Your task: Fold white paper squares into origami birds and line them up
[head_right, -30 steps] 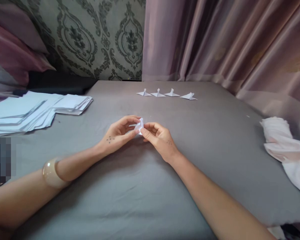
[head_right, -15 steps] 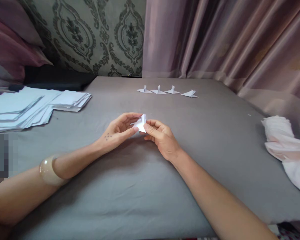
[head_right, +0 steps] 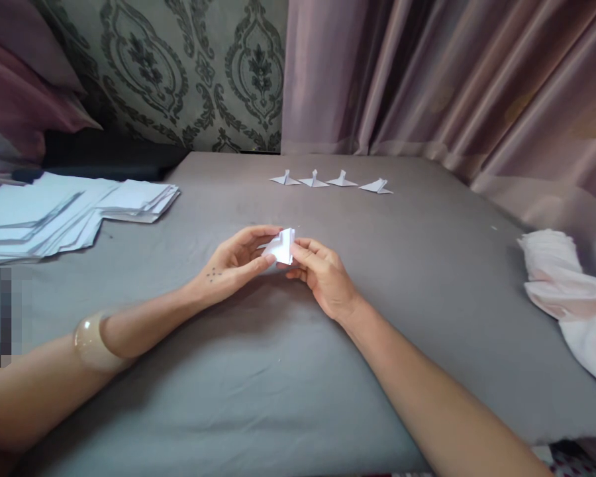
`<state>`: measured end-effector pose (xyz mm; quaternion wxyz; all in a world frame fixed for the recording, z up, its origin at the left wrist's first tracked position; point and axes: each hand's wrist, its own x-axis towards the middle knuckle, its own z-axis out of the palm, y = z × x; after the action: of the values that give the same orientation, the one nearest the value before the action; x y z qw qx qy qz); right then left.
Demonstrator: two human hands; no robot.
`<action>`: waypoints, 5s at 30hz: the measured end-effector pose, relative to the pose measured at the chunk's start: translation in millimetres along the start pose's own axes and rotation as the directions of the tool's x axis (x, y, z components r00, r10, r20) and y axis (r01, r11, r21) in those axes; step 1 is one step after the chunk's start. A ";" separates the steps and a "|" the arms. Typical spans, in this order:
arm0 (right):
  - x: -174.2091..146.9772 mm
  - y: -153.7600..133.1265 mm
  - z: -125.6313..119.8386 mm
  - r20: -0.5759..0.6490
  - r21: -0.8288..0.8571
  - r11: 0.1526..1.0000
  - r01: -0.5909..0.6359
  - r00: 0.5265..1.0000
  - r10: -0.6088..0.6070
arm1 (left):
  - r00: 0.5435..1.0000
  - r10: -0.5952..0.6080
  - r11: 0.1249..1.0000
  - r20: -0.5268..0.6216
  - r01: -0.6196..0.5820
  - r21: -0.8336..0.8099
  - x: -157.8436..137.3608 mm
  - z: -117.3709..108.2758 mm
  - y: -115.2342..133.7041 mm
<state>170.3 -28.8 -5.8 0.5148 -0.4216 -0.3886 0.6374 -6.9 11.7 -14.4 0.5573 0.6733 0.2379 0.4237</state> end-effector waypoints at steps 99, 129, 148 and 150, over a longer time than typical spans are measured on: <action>8.3 17.0 -10.5 0.008 -0.963 0.248 0.107 0.930 -0.368 | 0.981 -0.163 0.450 -0.104 0.167 0.877 3.4 -6.3 1.8; 17.4 17.1 -9.7 -0.016 -0.981 0.188 0.048 0.946 -0.325 | 0.956 -0.236 0.457 -0.174 0.267 0.849 17.1 -6.2 -3.9; 17.0 17.8 -11.4 0.023 -0.989 0.129 0.068 0.946 -0.324 | 0.973 -0.200 0.400 -0.113 0.186 0.897 15.9 -8.2 -6.2; 16.9 17.5 -11.3 0.022 -0.989 0.134 0.069 0.946 -0.324 | 0.974 -0.198 0.399 -0.108 0.180 0.899 15.9 -8.8 -7.0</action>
<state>173.2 -14.4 -28.3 0.2347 -0.6585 -0.7056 0.1158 -4.8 30.9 -16.1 0.1548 0.8386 0.4978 0.1581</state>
